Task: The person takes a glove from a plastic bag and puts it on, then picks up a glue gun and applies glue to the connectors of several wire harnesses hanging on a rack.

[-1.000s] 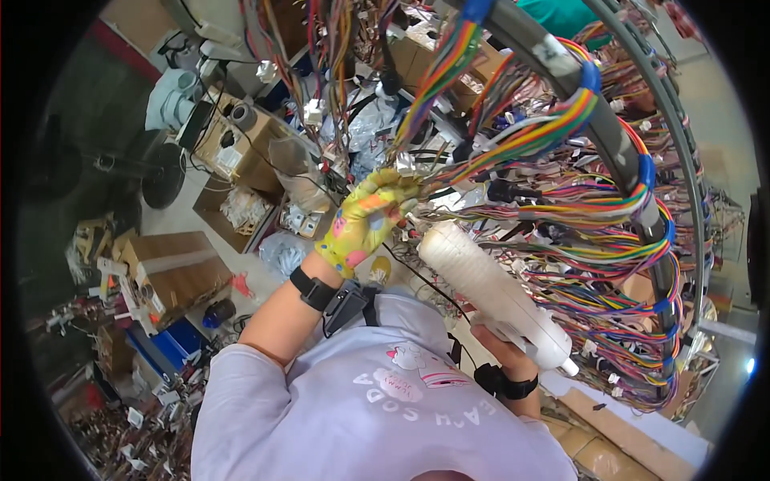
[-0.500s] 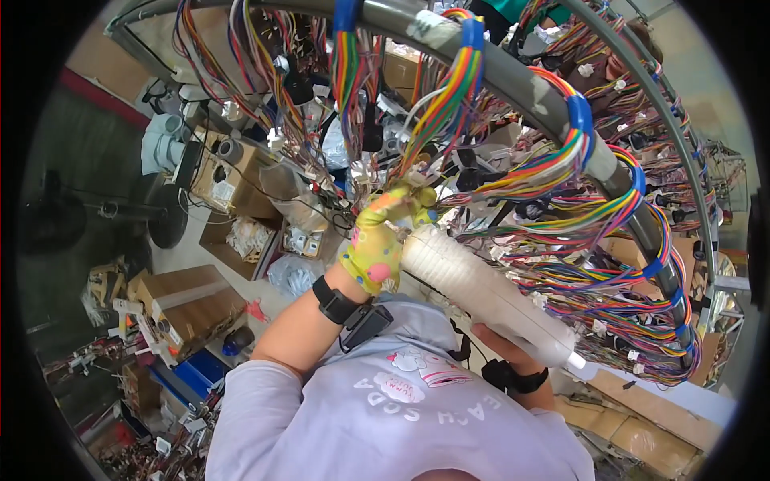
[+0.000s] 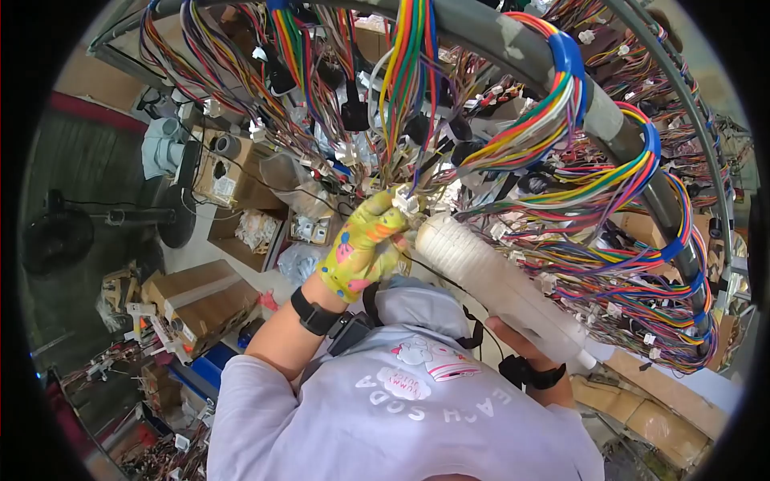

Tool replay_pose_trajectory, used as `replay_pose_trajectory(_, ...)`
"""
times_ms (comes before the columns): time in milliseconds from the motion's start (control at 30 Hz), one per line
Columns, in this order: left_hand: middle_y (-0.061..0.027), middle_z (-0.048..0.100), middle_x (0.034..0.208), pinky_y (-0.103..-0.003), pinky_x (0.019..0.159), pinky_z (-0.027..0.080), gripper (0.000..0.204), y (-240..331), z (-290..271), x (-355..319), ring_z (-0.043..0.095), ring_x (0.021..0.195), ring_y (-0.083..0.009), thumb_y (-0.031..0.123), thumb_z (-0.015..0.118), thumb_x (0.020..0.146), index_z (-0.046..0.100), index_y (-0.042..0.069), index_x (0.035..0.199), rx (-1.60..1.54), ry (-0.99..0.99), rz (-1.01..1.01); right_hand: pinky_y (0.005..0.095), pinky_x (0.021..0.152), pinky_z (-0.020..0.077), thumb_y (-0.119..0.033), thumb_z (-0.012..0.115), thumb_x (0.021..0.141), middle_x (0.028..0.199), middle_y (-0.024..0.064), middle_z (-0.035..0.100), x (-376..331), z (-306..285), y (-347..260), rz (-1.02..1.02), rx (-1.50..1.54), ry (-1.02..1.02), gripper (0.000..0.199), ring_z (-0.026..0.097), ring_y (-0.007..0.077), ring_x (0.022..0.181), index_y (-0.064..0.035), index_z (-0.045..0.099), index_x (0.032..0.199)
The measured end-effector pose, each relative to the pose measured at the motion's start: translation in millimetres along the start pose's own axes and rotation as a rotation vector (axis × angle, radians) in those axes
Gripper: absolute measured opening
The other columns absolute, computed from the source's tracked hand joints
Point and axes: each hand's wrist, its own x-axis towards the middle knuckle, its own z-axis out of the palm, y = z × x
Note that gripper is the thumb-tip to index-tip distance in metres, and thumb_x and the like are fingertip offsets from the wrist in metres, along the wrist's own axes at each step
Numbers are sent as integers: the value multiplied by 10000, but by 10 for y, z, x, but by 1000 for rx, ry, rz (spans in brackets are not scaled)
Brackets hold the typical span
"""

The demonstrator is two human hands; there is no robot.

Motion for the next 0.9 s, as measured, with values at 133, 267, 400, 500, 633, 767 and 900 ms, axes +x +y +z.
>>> replay_pose_trajectory(133,-109,623,1062,-279,833,492,349,16,144,-34,623,907,-163,-30,671,774,564,14,1103,163,63,297,341,894,442,-57,675,792,1138,156,598,-38,-28,114,-104,-195,-12,567,582,235,1051,35,436,1298)
replay_pose_trajectory(267,-139,612,1106,-279,847,488,313,5,213,-60,616,940,-166,-98,658,757,562,21,1030,286,186,521,341,866,476,-16,651,790,1145,164,589,-38,25,190,106,80,48,591,591,234,1022,27,396,1322)
replay_pose_trajectory(400,-149,605,1128,-272,844,488,299,-19,205,-66,613,945,-166,-101,648,767,535,22,1015,404,230,587,337,826,511,4,640,790,1139,169,587,-3,-6,306,57,66,-8,585,605,213,986,26,389,1318)
replay_pose_trajectory(500,-150,605,1128,-265,831,491,296,-21,196,-87,615,936,-163,-104,651,763,535,28,1001,400,235,595,327,810,515,9,628,797,1151,176,579,62,6,291,-90,-173,-87,580,605,216,995,24,382,1322)
replay_pose_trajectory(633,-154,606,1125,-259,818,496,293,-14,204,-83,616,926,-159,-111,657,758,540,28,988,401,260,586,322,795,522,11,622,801,1157,179,574,98,22,302,-59,-59,-103,581,600,222,1008,19,374,1327)
replay_pose_trajectory(767,-163,603,1132,-260,817,499,297,-17,232,-92,615,927,-157,-119,650,762,538,24,997,497,255,634,325,783,526,21,616,800,1142,185,582,123,0,299,-147,-221,-124,584,599,222,1006,14,367,1328)
replay_pose_trajectory(900,-167,601,1137,-261,822,498,297,-19,231,-86,612,938,-155,-125,645,765,538,20,1000,483,232,648,291,816,502,-10,678,746,1025,94,653,87,111,282,-17,-103,40,388,636,165,926,4,575,1120)
